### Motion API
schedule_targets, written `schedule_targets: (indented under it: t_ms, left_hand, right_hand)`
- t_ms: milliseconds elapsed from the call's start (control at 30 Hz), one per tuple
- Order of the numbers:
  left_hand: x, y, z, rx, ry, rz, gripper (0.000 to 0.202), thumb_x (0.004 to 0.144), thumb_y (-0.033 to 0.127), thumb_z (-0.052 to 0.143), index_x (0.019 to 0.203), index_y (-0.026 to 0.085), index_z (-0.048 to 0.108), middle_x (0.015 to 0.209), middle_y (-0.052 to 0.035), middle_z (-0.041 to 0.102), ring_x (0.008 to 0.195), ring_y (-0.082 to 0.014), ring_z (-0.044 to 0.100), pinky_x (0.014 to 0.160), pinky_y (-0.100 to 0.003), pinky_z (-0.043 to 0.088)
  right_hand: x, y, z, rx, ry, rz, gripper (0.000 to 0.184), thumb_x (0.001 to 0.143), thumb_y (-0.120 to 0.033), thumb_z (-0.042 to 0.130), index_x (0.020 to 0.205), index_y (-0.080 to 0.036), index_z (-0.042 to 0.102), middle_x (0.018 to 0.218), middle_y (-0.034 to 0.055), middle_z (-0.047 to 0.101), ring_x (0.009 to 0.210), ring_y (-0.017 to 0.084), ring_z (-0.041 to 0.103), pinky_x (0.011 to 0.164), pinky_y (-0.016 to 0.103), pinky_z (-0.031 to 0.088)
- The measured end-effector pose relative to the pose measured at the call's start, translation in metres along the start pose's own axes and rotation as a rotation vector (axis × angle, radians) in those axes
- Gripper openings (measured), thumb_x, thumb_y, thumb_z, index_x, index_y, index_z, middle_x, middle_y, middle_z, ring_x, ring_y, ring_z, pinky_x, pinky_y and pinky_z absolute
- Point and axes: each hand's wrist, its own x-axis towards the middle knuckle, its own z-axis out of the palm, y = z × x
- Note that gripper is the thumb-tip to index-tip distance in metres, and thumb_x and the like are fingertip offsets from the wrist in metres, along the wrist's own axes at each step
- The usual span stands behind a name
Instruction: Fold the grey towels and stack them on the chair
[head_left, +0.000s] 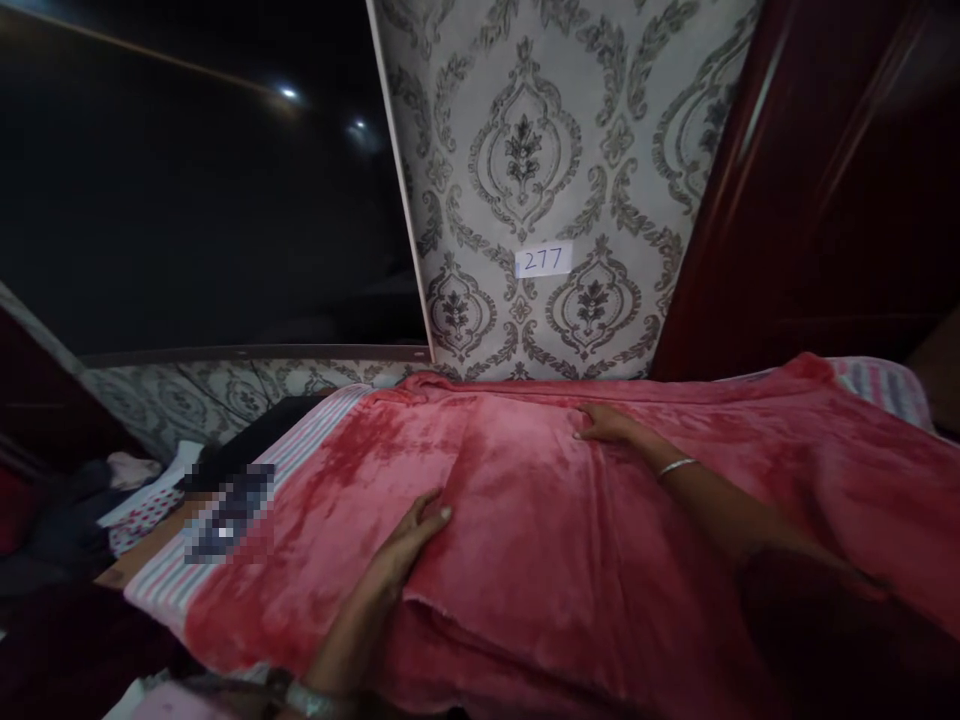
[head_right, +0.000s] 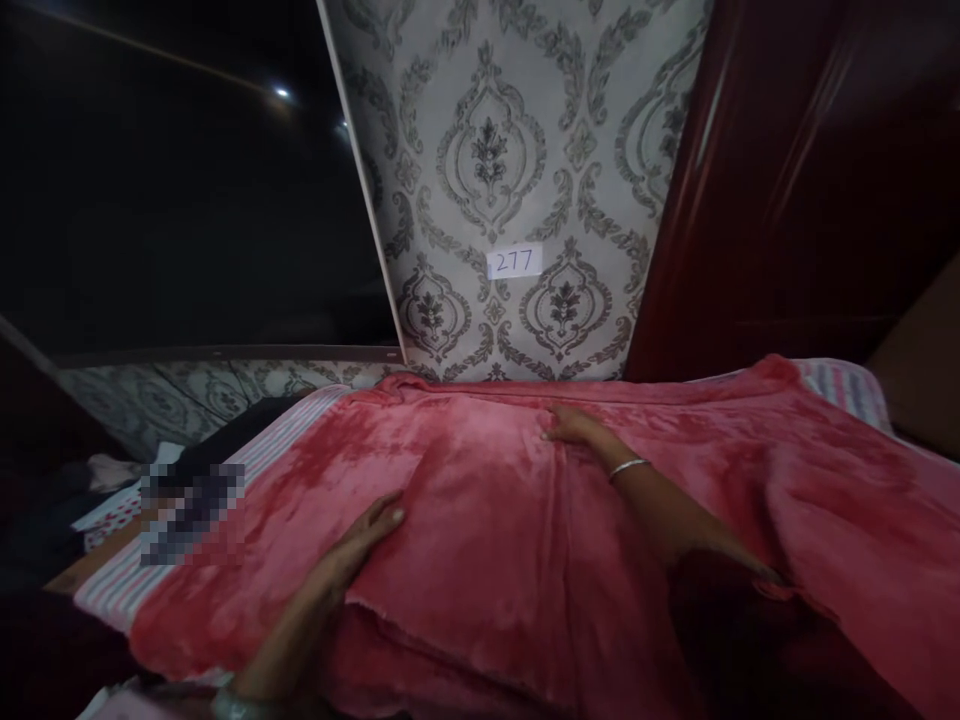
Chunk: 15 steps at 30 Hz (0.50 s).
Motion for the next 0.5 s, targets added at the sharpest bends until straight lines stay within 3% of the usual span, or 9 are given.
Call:
schedule_targets:
  t_ms: [67, 167, 300, 400, 500]
  left_hand:
    - [0.013, -0.001, 0.007, 0.042, -0.043, 0.059, 0.103, 0.056, 0.051, 0.086, 0.144, 0.020, 0.044, 0.139, -0.0160, 0.057, 0.123, -0.0336, 0.059, 0.105, -0.046, 0.048]
    - [0.024, -0.004, 0.018, 0.146, -0.125, 0.246, 0.102, 0.055, 0.038, 0.083, 0.147, 0.020, 0.041, 0.152, -0.0119, 0.045, 0.140, -0.0320, 0.042, 0.118, -0.043, 0.034]
    - [0.020, -0.001, 0.026, 0.301, -0.082, 0.371, 0.095, 0.062, 0.028, 0.070, 0.150, 0.017, 0.038, 0.158, -0.0103, 0.037, 0.146, -0.0287, 0.032, 0.122, -0.041, 0.026]
    - [0.005, 0.022, 0.019, 0.403, -0.008, 0.444, 0.090, 0.067, 0.028, 0.066, 0.151, 0.017, 0.037, 0.157, -0.0094, 0.038, 0.145, -0.0285, 0.034, 0.121, -0.042, 0.027]
    - [-0.011, 0.061, -0.011, 0.472, 0.092, 0.556, 0.085, 0.072, 0.038, 0.067, 0.150, 0.019, 0.040, 0.156, -0.0078, 0.041, 0.145, -0.0295, 0.035, 0.120, -0.042, 0.028]
  right_hand:
    - [-0.001, 0.000, 0.006, -0.022, -0.005, 0.018, 0.047, 0.072, -0.034, 0.075, 0.114, -0.013, 0.071, 0.113, 0.0137, 0.073, 0.102, 0.030, 0.068, 0.091, 0.035, 0.051]
    - [-0.008, -0.002, 0.014, -0.051, 0.018, 0.032, 0.044, 0.077, -0.033, 0.070, 0.116, -0.012, 0.068, 0.118, 0.0163, 0.070, 0.108, 0.030, 0.065, 0.092, 0.036, 0.050]
    - [-0.018, -0.016, 0.008, -0.079, 0.168, -0.047, 0.046, 0.083, -0.028, 0.063, 0.126, -0.013, 0.061, 0.128, 0.0165, 0.065, 0.120, 0.029, 0.059, 0.099, 0.035, 0.045]
    - [-0.013, -0.041, -0.016, -0.071, 0.267, -0.111, 0.035, 0.084, -0.027, 0.061, 0.116, -0.015, 0.064, 0.117, 0.0138, 0.069, 0.109, 0.028, 0.063, 0.094, 0.034, 0.047]
    - [0.008, -0.084, -0.045, -0.021, 0.360, -0.153, 0.031, 0.083, -0.031, 0.062, 0.111, -0.017, 0.064, 0.108, 0.0099, 0.071, 0.100, 0.026, 0.064, 0.088, 0.033, 0.048]
